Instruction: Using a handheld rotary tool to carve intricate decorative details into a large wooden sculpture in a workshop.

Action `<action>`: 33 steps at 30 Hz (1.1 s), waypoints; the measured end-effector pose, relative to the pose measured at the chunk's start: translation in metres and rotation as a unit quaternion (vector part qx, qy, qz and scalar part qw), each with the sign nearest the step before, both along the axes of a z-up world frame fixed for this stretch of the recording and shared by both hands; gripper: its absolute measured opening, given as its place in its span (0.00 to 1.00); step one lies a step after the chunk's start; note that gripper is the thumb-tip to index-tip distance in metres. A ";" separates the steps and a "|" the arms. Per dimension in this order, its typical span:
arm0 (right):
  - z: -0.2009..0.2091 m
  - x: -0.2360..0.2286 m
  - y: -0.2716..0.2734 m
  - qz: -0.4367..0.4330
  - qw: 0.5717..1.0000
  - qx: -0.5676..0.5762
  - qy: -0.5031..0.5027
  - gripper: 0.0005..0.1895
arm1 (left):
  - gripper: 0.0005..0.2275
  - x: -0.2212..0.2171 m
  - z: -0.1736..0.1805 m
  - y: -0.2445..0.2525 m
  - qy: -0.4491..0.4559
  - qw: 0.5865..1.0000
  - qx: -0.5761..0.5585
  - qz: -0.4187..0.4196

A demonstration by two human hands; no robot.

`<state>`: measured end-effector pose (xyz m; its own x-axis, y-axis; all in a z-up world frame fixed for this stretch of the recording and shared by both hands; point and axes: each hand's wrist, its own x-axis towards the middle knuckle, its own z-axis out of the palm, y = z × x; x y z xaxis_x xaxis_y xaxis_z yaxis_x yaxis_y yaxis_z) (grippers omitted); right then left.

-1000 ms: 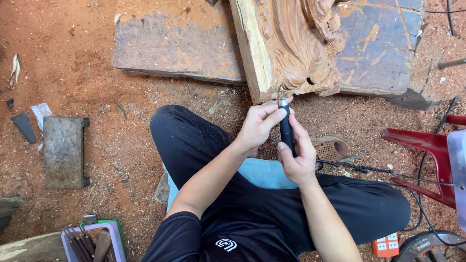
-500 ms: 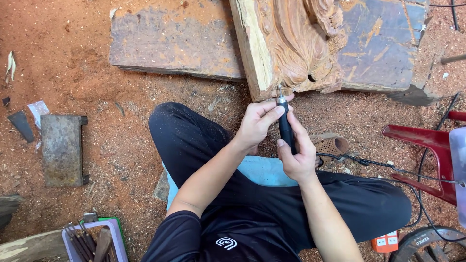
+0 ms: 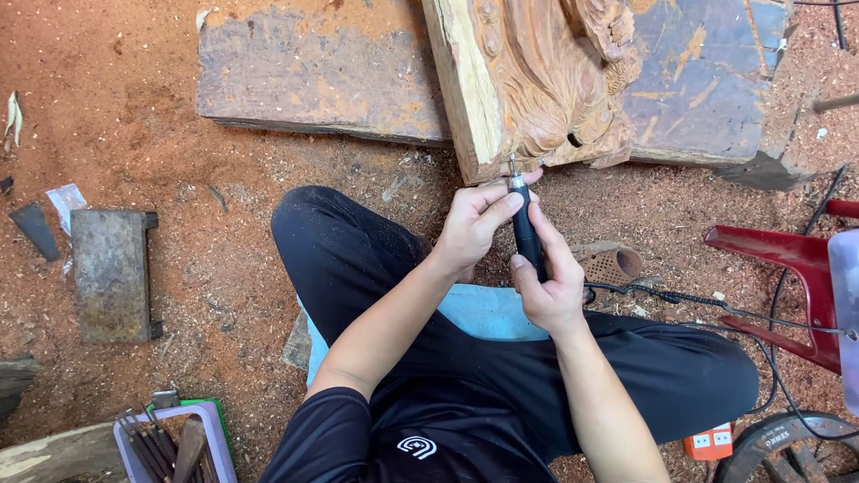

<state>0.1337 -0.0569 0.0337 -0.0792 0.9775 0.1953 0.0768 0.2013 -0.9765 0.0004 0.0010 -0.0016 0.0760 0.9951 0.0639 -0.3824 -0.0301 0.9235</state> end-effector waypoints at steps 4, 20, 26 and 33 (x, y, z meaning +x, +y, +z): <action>0.001 0.001 -0.001 0.001 1.000 -0.003 0.003 0.32 | 0.09 0.001 -0.001 -0.001 0.005 1.000 0.003 0.000; -0.001 0.002 -0.004 -0.002 1.000 -0.016 -0.003 0.33 | 0.08 0.003 0.001 -0.002 0.031 0.999 0.016 0.010; 0.002 0.004 -0.008 -0.004 1.000 -0.019 -0.010 0.33 | 0.08 0.005 -0.004 -0.003 0.043 0.999 0.026 0.000; -0.010 0.047 0.001 0.006 0.984 0.063 -0.169 0.32 | 0.10 0.015 -0.008 -0.005 -0.007 0.999 0.033 -0.023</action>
<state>0.1806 -0.0562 0.0240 -0.1711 0.9460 0.2754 0.3897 0.3218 -0.8629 0.0157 -0.0043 -0.0093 0.1200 0.9842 0.1301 -0.3976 -0.0724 0.9147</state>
